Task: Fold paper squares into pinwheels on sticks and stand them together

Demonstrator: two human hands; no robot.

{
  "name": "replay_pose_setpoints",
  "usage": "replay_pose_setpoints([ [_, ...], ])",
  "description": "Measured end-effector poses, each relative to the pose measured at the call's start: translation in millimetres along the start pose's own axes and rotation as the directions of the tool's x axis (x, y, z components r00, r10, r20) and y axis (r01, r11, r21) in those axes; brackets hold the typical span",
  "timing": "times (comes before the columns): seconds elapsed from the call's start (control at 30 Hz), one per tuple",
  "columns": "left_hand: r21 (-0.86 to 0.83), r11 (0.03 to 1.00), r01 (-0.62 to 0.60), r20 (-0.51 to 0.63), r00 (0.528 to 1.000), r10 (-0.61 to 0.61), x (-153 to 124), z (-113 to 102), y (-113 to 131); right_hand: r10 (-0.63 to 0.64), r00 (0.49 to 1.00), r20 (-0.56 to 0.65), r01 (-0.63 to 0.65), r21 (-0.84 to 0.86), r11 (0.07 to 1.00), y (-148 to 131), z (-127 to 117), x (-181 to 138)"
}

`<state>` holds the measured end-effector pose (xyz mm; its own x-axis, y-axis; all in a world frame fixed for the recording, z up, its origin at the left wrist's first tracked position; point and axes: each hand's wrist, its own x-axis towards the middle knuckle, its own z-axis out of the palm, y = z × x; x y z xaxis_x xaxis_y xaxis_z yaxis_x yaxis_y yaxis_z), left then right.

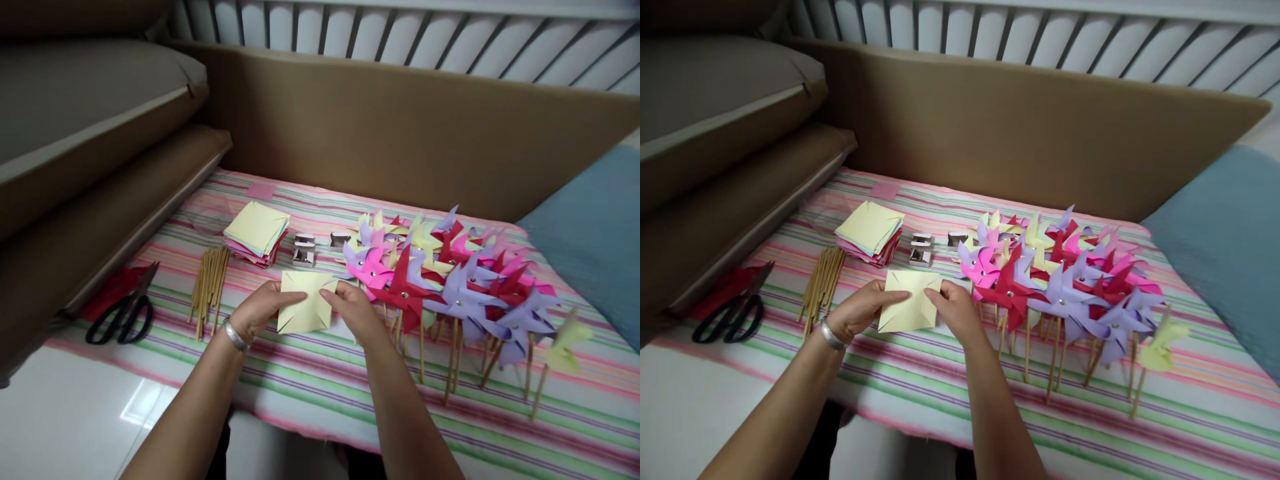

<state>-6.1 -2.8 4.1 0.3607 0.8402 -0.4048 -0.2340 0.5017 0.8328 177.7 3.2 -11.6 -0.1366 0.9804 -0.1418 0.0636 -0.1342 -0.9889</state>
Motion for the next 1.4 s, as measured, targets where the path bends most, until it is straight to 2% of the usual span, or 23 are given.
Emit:
replay_pose_setpoints([
  [0.07,-0.014,1.000,-0.014,-0.121,0.993,0.012,1.4,0.3,-0.2,-0.124,0.986,-0.111,0.110,-0.120,0.987,-2.3,2.2,-1.1],
  [0.1,-0.039,0.999,-0.032,-0.177,0.984,0.025,2.2,0.0,0.1,-0.223,0.956,-0.192,0.182,-0.212,0.960,-4.4,4.5,-2.8],
  [0.17,-0.096,0.992,-0.080,-0.257,0.965,0.053,3.6,-1.2,0.8,-0.452,0.846,-0.284,0.313,-0.422,0.851,-9.7,12.3,-8.8],
  [0.23,-0.141,0.981,-0.132,-0.306,0.948,0.084,4.8,-2.2,1.0,-0.608,0.765,-0.213,0.421,-0.549,0.722,-13.7,24.8,-16.4],
  [0.33,-0.194,0.964,-0.184,-0.334,0.936,0.111,6.3,-1.7,0.0,-0.683,0.730,-0.030,0.552,-0.562,0.616,-12.5,46.4,-25.2],
  [0.5,-0.264,0.939,-0.222,-0.317,0.939,0.134,7.3,0.8,-1.1,-0.669,0.739,0.074,0.578,-0.580,0.574,-0.8,61.6,-25.5],
  [0.73,-0.319,0.911,-0.261,-0.306,0.938,0.162,8.5,1.0,-1.9,-0.671,0.730,0.126,0.584,-0.625,0.518,1.1,60.6,-24.2],
  [0.83,-0.332,0.896,-0.294,-0.299,0.934,0.195,9.7,2.4,-3.2,-0.667,0.736,0.119,0.576,-0.628,0.523,-0.3,62.2,-25.4],
  [1.0,-0.319,0.886,-0.336,-0.301,0.922,0.242,8.6,6.7,-4.4,-0.640,0.767,0.038,0.550,-0.553,0.626,-1.8,58.4,-23.1],
  [1.23,-0.177,0.938,-0.298,-0.337,0.914,0.227,8.3,11.2,-6.0,-0.469,0.873,-0.130,0.395,-0.374,0.839,-0.4,50.0,-15.8],
  [1.4,-0.113,0.958,-0.265,-0.302,0.927,0.221,8.3,14.4,-8.2,-0.382,0.904,-0.194,0.310,-0.318,0.896,-0.2,45.9,-13.4],
])
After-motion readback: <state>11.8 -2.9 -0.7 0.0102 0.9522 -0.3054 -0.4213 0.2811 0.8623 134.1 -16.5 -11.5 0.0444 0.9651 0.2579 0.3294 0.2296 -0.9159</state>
